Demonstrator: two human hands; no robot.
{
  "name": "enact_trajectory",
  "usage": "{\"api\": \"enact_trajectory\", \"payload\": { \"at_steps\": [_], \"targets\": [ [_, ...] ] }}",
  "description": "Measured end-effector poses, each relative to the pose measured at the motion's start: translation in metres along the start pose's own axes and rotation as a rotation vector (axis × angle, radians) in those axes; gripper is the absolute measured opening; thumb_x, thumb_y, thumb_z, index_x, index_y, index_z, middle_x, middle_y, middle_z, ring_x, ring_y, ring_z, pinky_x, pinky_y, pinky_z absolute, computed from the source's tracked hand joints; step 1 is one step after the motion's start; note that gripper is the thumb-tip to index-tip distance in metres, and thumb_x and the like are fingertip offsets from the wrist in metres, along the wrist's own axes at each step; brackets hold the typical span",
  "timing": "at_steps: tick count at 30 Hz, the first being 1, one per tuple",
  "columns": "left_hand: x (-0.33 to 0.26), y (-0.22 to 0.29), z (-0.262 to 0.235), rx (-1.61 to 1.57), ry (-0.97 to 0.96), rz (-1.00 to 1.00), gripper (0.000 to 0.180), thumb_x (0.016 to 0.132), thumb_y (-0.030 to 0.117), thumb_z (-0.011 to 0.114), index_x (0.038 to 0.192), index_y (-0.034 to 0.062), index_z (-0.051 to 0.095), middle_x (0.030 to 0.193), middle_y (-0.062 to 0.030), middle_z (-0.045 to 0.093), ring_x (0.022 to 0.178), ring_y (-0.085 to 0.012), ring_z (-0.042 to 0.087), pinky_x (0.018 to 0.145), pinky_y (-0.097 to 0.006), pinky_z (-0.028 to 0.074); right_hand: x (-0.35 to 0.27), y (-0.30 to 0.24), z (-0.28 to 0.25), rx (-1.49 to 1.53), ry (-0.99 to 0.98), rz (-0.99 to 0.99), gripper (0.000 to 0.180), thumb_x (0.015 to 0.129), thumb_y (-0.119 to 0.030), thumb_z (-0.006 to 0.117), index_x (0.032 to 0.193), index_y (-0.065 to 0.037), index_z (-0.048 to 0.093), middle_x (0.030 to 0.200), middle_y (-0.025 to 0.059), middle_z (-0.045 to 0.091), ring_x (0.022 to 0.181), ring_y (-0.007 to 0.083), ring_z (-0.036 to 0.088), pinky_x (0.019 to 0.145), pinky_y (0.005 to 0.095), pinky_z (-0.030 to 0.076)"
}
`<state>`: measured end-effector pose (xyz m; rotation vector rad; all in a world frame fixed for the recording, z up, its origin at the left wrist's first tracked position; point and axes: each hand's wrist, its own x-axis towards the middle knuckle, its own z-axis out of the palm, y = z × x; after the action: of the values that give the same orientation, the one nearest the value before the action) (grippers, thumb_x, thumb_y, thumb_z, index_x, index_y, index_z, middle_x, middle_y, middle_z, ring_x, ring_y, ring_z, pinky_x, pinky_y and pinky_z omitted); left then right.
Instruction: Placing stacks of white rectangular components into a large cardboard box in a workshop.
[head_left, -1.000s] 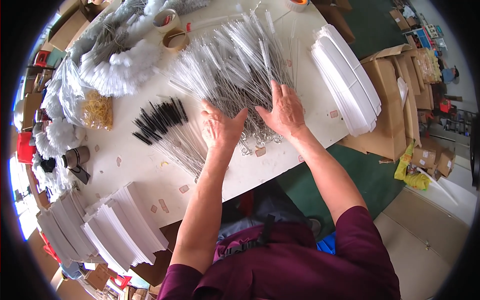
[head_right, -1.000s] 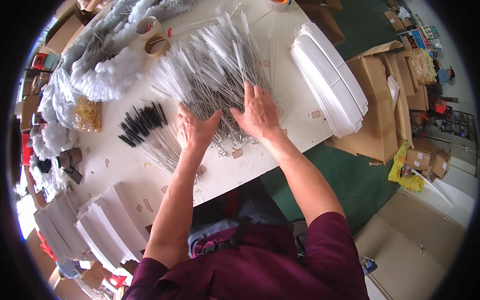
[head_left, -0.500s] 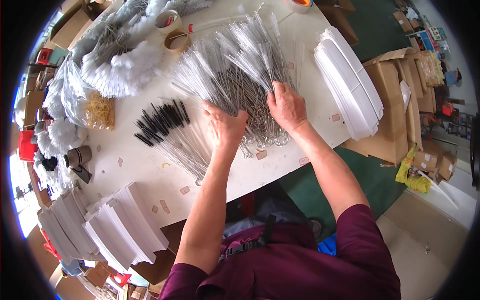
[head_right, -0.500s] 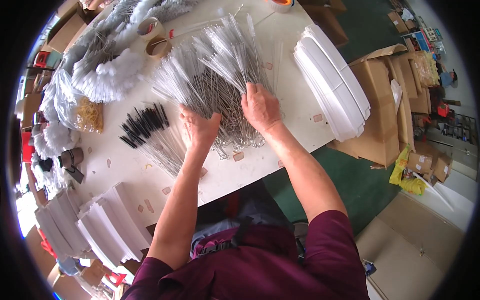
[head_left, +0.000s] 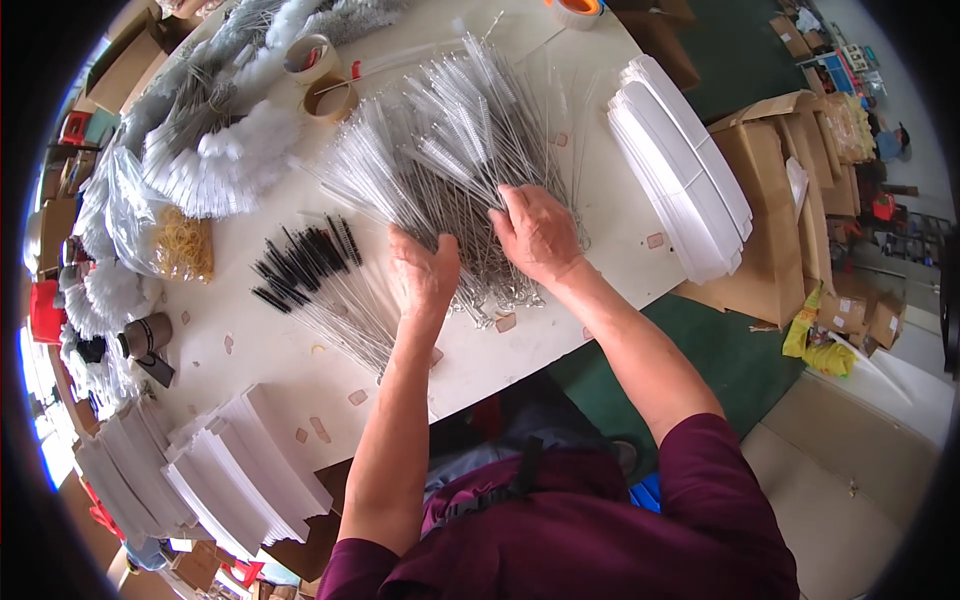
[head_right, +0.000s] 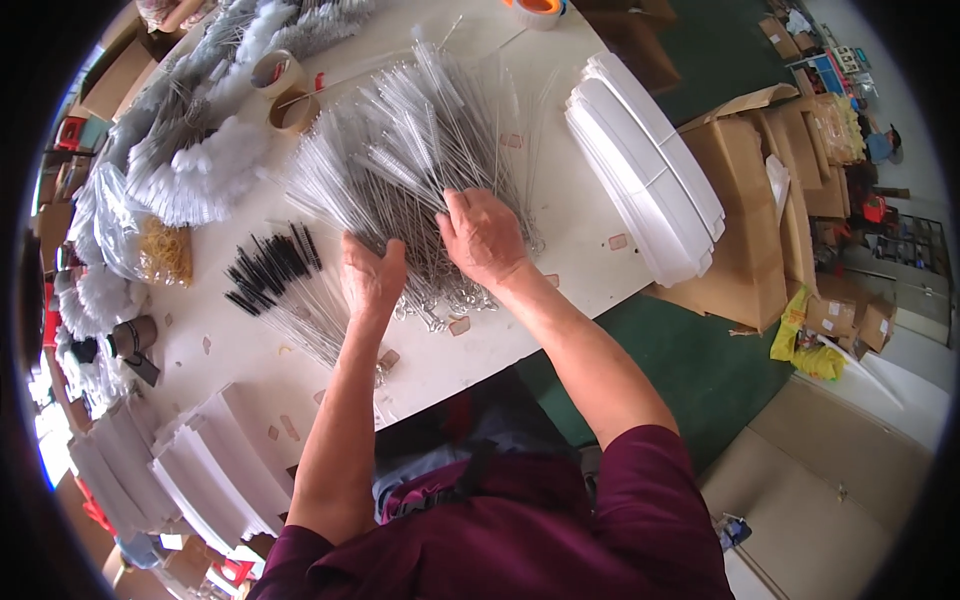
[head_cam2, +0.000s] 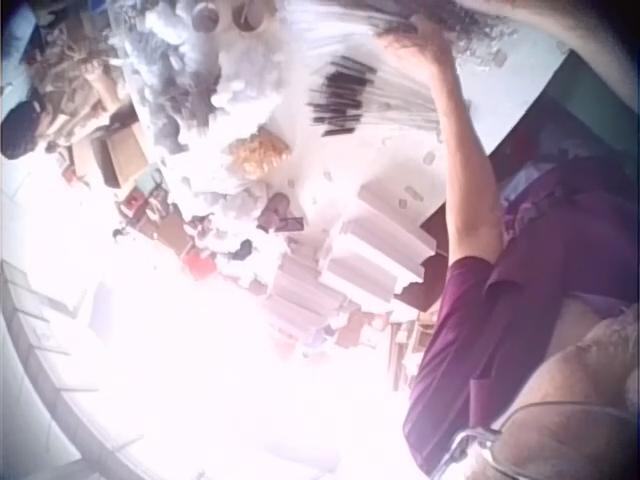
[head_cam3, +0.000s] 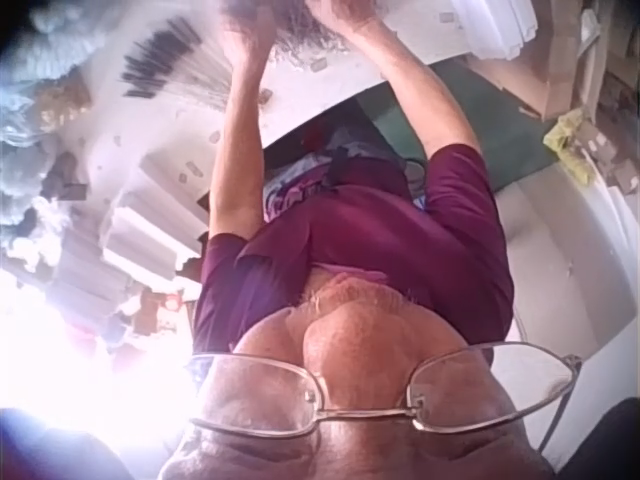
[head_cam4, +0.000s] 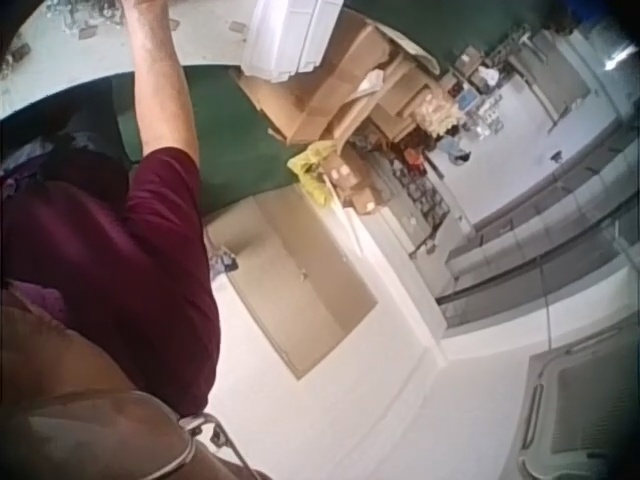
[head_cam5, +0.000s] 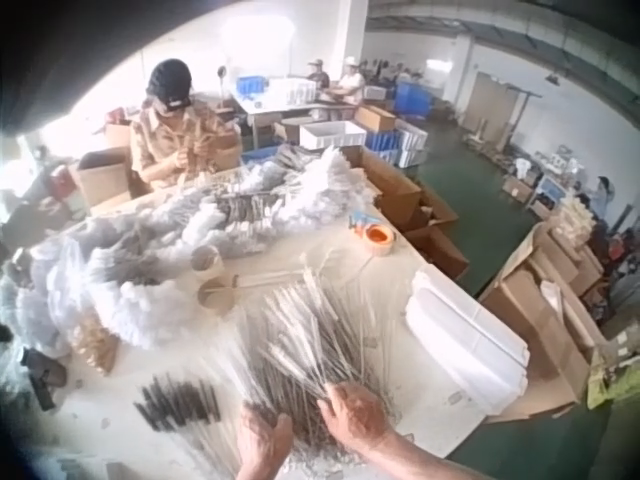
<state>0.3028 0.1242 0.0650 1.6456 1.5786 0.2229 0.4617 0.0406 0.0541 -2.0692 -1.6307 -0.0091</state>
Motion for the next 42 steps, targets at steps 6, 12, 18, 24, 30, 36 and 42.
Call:
{"api": "enact_trajectory", "payload": {
  "at_steps": [6, 12, 18, 24, 30, 36, 42],
  "targets": [
    [0.000, -0.015, 0.006, 0.082, 0.174, 0.031, 0.083, 0.079, 0.038, 0.073, 0.135, -0.0146, 0.043, 0.120, -0.0335, 0.061, 0.115, -0.0427, 0.061, 0.101, -0.045, 0.047, 0.013, 0.051, -0.030, 0.040, 0.274, 0.488, 0.059, 0.091, -0.046, 0.065, 0.122, 0.003, 0.056, 0.111, 0.0219, 0.061, 0.104, 0.0351, 0.060, 0.088, 0.0456, 0.050],
    [0.011, 0.003, -0.009, -0.033, 0.064, -0.145, 0.087, 0.075, 0.038, 0.075, 0.133, -0.0172, 0.041, 0.117, -0.0364, 0.060, 0.111, -0.0433, 0.061, 0.095, -0.045, 0.049, 0.035, 0.099, -0.021, 0.317, -0.189, 0.858, 0.084, 0.089, -0.068, 0.054, 0.125, 0.008, 0.058, 0.113, 0.0260, 0.067, 0.102, 0.0398, 0.066, 0.092, 0.0444, 0.051],
    [0.023, -0.021, 0.001, -0.166, 0.113, 0.065, 0.069, 0.078, 0.028, 0.071, 0.126, -0.0138, 0.042, 0.105, -0.0336, 0.063, 0.099, -0.0437, 0.064, 0.089, -0.048, 0.049, 0.029, 0.032, 0.006, 0.305, -0.077, 0.383, 0.053, 0.095, -0.040, 0.061, 0.136, -0.008, 0.055, 0.107, 0.0208, 0.062, 0.102, 0.0346, 0.060, 0.091, 0.0466, 0.050],
    [0.020, -0.011, 0.002, -0.154, 0.090, 0.098, 0.059, 0.080, 0.028, 0.070, 0.118, -0.0111, 0.044, 0.104, -0.0320, 0.065, 0.099, -0.0446, 0.065, 0.089, -0.048, 0.049, 0.018, 0.004, 0.018, 0.119, -0.027, 0.307, 0.051, 0.096, -0.027, 0.061, 0.141, -0.006, 0.048, 0.118, 0.0201, 0.054, 0.109, 0.0374, 0.056, 0.091, 0.0454, 0.051],
    [0.012, -0.009, -0.009, -0.057, 0.122, 0.075, 0.082, 0.079, 0.039, 0.074, 0.131, -0.0143, 0.040, 0.107, -0.0314, 0.065, 0.103, -0.0425, 0.064, 0.091, -0.045, 0.050, 0.017, 0.029, 0.019, 0.325, 0.002, 0.366, 0.054, 0.094, -0.029, 0.064, 0.138, -0.003, 0.047, 0.130, 0.0310, 0.051, 0.120, 0.0465, 0.052, 0.099, 0.0479, 0.048],
    [0.013, 0.002, -0.023, 0.123, 0.024, -0.075, 0.084, 0.081, 0.050, 0.074, 0.124, -0.0173, 0.048, 0.102, -0.0345, 0.066, 0.102, -0.0422, 0.066, 0.091, -0.046, 0.050, 0.037, 0.042, 0.019, 0.287, 0.025, 0.482, 0.051, 0.096, -0.029, 0.061, 0.131, 0.006, 0.048, 0.117, 0.0296, 0.060, 0.107, 0.0449, 0.059, 0.093, 0.0497, 0.048],
    [0.016, -0.009, -0.012, 0.042, -0.109, 0.041, 0.056, 0.092, 0.042, 0.062, 0.107, -0.0111, 0.056, 0.104, -0.0338, 0.065, 0.103, -0.0497, 0.062, 0.090, -0.051, 0.049, 0.028, 0.017, 0.041, 0.125, 0.047, 0.339, 0.043, 0.102, -0.021, 0.048, 0.134, 0.008, 0.048, 0.126, 0.0309, 0.058, 0.115, 0.0458, 0.058, 0.100, 0.0490, 0.047]
  ]
}}
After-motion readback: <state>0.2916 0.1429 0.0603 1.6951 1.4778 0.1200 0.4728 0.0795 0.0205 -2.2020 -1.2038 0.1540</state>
